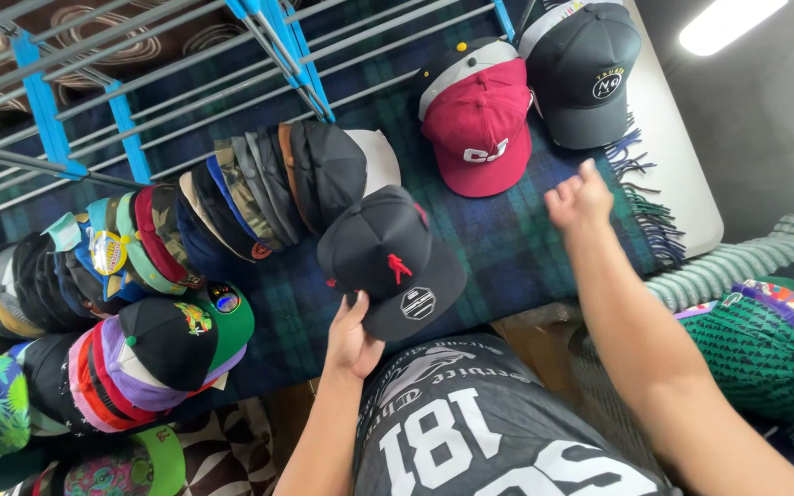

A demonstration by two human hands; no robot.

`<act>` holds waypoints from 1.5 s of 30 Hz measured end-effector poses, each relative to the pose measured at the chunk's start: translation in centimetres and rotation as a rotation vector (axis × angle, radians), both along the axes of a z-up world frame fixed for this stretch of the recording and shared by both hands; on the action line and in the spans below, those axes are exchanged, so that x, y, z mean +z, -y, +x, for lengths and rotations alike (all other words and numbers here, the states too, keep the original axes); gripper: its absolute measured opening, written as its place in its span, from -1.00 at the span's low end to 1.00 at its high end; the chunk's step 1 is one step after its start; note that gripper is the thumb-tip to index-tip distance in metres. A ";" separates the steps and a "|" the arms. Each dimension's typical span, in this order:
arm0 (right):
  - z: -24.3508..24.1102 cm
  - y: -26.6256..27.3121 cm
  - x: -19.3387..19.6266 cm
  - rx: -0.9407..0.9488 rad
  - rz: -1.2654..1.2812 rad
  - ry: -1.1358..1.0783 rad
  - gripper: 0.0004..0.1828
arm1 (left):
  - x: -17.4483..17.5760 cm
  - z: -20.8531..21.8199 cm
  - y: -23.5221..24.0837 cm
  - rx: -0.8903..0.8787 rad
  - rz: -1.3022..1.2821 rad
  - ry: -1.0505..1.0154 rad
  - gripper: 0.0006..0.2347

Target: The person picks up various baseball caps from a stack, turns them over to show the front and back, and places them on a nearby surface. The person handles multiple caps one at a time, including red, black, green, orange, purple, and white caps.

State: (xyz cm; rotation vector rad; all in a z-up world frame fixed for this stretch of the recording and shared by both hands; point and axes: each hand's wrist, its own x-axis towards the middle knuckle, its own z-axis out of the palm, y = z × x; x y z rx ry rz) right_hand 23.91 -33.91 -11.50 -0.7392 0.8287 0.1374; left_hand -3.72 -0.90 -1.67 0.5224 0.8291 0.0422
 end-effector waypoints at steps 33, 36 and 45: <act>3.9 9.3 -4.5 -0.140 -0.052 0.220 -0.89 | 0.1 0.3 -1.2 -0.041 -0.036 -0.020 -0.72; 6.7 8.2 -6.4 0.018 -0.141 0.266 -0.86 | 0.8 -0.5 -1.4 0.023 -0.091 -0.009 -0.70; 2.9 2.5 -7.3 -0.021 -0.281 -0.129 -0.88 | -3.3 -6.1 -3.5 0.235 -0.135 0.152 -0.77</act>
